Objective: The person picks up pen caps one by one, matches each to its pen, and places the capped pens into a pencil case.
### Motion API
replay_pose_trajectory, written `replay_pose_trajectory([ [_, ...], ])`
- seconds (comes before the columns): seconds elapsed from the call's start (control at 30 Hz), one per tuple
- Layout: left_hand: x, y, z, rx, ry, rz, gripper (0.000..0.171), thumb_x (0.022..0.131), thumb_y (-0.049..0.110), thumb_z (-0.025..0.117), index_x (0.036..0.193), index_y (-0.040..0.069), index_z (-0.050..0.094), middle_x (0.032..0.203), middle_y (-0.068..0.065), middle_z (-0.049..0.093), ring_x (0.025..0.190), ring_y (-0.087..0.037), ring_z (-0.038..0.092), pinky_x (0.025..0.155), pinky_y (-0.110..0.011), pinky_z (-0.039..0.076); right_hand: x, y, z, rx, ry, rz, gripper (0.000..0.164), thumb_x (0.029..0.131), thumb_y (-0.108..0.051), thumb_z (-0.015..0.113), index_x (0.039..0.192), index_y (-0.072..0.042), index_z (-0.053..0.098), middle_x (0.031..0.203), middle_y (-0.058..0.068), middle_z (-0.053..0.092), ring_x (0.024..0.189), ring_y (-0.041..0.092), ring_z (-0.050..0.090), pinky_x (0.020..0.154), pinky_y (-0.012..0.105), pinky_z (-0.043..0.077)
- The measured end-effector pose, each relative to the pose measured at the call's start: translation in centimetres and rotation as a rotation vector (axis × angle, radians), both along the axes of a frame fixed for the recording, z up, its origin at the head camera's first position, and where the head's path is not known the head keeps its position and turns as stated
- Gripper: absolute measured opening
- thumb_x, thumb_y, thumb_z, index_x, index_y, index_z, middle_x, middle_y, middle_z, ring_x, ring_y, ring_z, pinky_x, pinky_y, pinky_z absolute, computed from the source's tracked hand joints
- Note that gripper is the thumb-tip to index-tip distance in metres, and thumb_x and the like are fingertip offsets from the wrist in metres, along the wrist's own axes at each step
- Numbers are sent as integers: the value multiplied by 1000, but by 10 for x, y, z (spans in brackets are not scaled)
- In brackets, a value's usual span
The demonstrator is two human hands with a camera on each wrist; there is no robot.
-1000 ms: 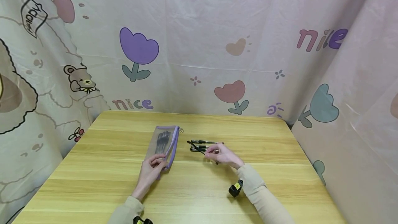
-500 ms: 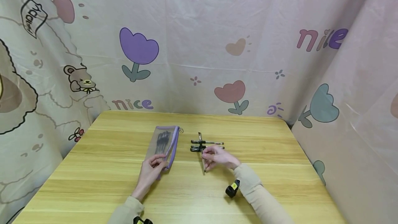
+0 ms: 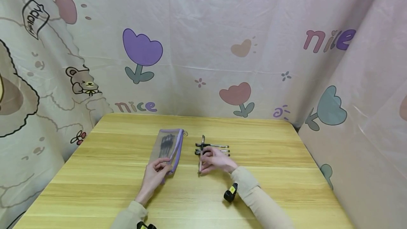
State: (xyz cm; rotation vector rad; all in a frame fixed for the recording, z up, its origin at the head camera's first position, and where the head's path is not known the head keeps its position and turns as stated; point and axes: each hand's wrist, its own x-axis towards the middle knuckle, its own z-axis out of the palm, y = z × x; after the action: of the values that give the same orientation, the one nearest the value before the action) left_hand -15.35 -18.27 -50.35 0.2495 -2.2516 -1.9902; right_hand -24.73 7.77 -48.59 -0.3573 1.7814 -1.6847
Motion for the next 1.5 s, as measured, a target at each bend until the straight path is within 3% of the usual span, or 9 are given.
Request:
replay_pose_trajectory([
  [0.17, 0, 0, 0, -9, 5, -3, 30, 90, 5, 72, 118, -2, 68, 78, -2, 73, 60, -5, 57, 44, -20, 41, -5, -17, -1, -48, -78, -41, 73, 96, 2, 59, 155, 5, 16, 137, 33, 47, 80, 25, 71, 82, 40, 62],
  [0.37, 1, -1, -1, -26, 7, -13, 32, 90, 7, 72, 120, -3, 67, 81, -5, 74, 62, -6, 60, 47, -22, 43, -13, -39, -1, -53, -140, -62, 70, 95, 5, 58, 153, 4, 19, 135, 32, 50, 73, 23, 71, 77, 36, 63],
  [0.73, 1, 1, 0, -3, 30, -31, 29, 90, 4, 71, 118, -3, 67, 80, -4, 74, 67, -6, 62, 55, -19, 45, -24, -80, 0, -29, -175, -65, 56, 96, 7, 56, 144, 5, 28, 98, 27, 68, 61, 20, 71, 65, 27, 62],
  [0.97, 2, 0, 0, 14, 33, -55, 28, 92, 4, 69, 118, -4, 66, 78, -2, 73, 56, -7, 57, 43, -23, 44, -28, -96, 1, 38, -150, -107, 49, 93, 7, 61, 136, 6, 38, 82, 18, 68, 58, 19, 70, 61, 25, 61],
  [1.13, 3, 0, 0, 11, 26, -61, 28, 91, 4, 69, 118, -3, 66, 78, -2, 73, 55, -6, 55, 45, -22, 43, -32, -101, 3, 77, -127, -117, 40, 92, 7, 64, 127, 7, 45, 78, 15, 66, 56, 17, 68, 57, 23, 59],
  [1.37, 2, 0, 0, 0, 15, -61, 27, 91, 5, 70, 117, -2, 67, 80, -5, 73, 58, -7, 55, 46, -21, 42, -35, -107, 2, 44, -139, -106, 40, 91, 9, 63, 126, 7, 47, 80, 15, 66, 58, 18, 69, 59, 24, 60],
  [1.5, 2, 1, 0, 2, 10, -59, 27, 91, 5, 71, 116, -2, 67, 77, 0, 72, 57, -6, 55, 45, -21, 41, -34, -110, 1, 35, -120, -74, 31, 90, 10, 62, 121, 8, 55, 79, 15, 68, 61, 19, 70, 61, 24, 61],
])
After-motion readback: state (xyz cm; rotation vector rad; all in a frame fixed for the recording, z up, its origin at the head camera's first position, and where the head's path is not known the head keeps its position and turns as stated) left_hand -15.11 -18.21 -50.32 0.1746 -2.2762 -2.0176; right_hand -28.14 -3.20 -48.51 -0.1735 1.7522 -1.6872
